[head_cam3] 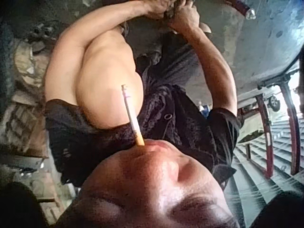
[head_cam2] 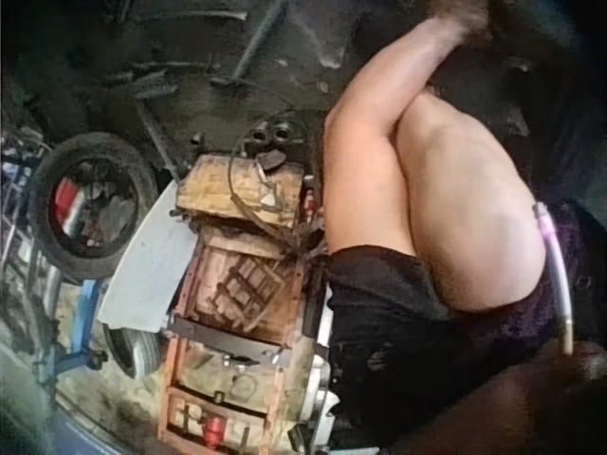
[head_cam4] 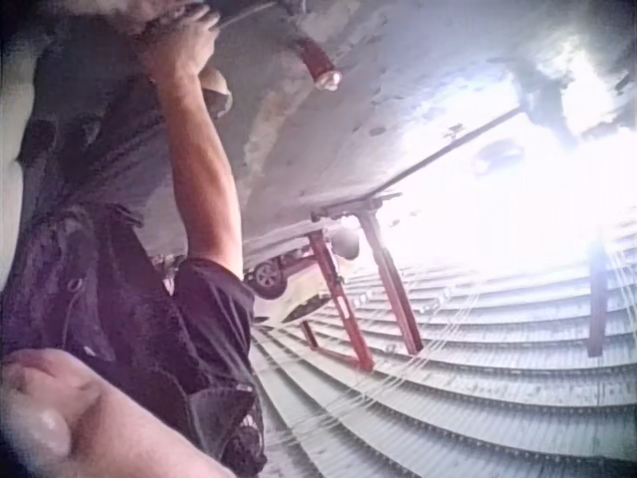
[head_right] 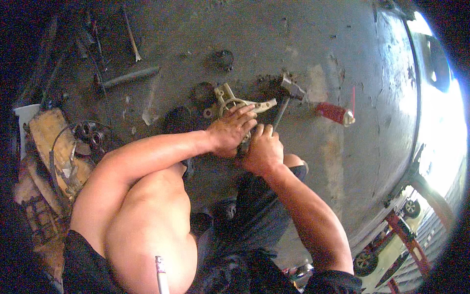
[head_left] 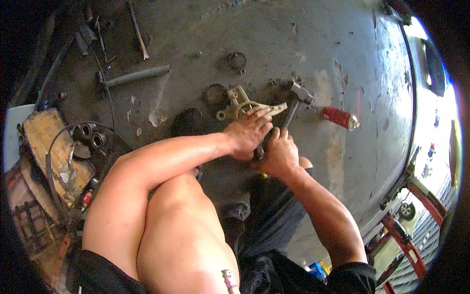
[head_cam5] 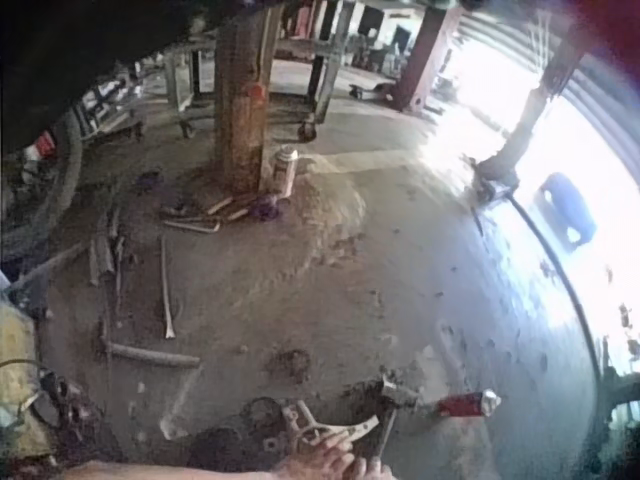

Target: The person is sitting on the floor of a workshop, using a hammer and a screwdriver to disassemble a mechanical part, likely a steering knuckle. They remove a bearing and a retaining ring, then spray the part with a lubricant.

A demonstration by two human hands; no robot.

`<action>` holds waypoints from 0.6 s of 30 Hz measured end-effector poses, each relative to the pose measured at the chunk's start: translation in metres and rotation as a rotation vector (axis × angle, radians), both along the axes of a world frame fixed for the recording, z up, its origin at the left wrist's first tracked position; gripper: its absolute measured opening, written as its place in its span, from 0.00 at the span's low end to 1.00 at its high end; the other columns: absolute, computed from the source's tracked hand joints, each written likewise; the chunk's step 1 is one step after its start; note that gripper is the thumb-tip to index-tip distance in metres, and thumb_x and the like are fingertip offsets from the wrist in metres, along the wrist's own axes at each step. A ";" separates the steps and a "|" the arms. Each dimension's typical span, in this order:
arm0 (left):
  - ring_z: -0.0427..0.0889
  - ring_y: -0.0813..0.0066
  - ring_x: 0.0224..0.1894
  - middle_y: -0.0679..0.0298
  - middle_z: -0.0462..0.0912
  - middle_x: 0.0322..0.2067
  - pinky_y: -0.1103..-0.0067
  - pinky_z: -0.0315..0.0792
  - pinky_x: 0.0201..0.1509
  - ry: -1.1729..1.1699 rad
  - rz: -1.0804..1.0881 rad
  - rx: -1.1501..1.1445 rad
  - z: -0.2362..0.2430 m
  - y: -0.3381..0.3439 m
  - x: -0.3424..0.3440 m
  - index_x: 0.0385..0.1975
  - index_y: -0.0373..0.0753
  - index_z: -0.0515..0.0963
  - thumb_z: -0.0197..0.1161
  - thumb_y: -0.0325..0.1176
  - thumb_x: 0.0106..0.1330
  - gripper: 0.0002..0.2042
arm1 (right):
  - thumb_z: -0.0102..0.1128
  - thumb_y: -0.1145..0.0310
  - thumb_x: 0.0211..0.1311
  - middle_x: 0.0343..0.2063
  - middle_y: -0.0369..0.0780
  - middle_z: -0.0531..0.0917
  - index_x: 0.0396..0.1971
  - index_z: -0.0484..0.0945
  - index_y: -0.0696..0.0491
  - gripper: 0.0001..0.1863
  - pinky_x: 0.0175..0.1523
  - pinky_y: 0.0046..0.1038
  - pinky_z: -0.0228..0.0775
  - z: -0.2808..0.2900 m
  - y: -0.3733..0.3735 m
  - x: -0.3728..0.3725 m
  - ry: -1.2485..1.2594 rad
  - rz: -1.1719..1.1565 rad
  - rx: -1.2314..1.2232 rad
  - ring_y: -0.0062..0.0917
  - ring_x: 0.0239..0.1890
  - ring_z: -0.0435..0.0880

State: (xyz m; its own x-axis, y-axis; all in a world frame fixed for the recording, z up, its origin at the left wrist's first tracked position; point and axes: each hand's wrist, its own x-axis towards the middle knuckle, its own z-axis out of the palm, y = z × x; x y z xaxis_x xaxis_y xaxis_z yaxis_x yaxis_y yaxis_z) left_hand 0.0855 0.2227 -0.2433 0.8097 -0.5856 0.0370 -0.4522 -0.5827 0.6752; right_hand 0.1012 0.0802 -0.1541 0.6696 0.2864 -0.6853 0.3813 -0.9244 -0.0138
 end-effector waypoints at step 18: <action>0.63 0.47 0.66 0.46 0.59 0.66 0.57 0.55 0.72 -0.149 -0.205 -0.162 0.002 -0.007 -0.021 0.66 0.33 0.58 0.64 0.46 0.53 0.41 | 0.75 0.42 0.40 0.59 0.54 0.70 0.63 0.60 0.62 0.56 0.66 0.37 0.63 -0.010 -0.027 -0.022 0.093 -0.048 0.188 0.44 0.62 0.70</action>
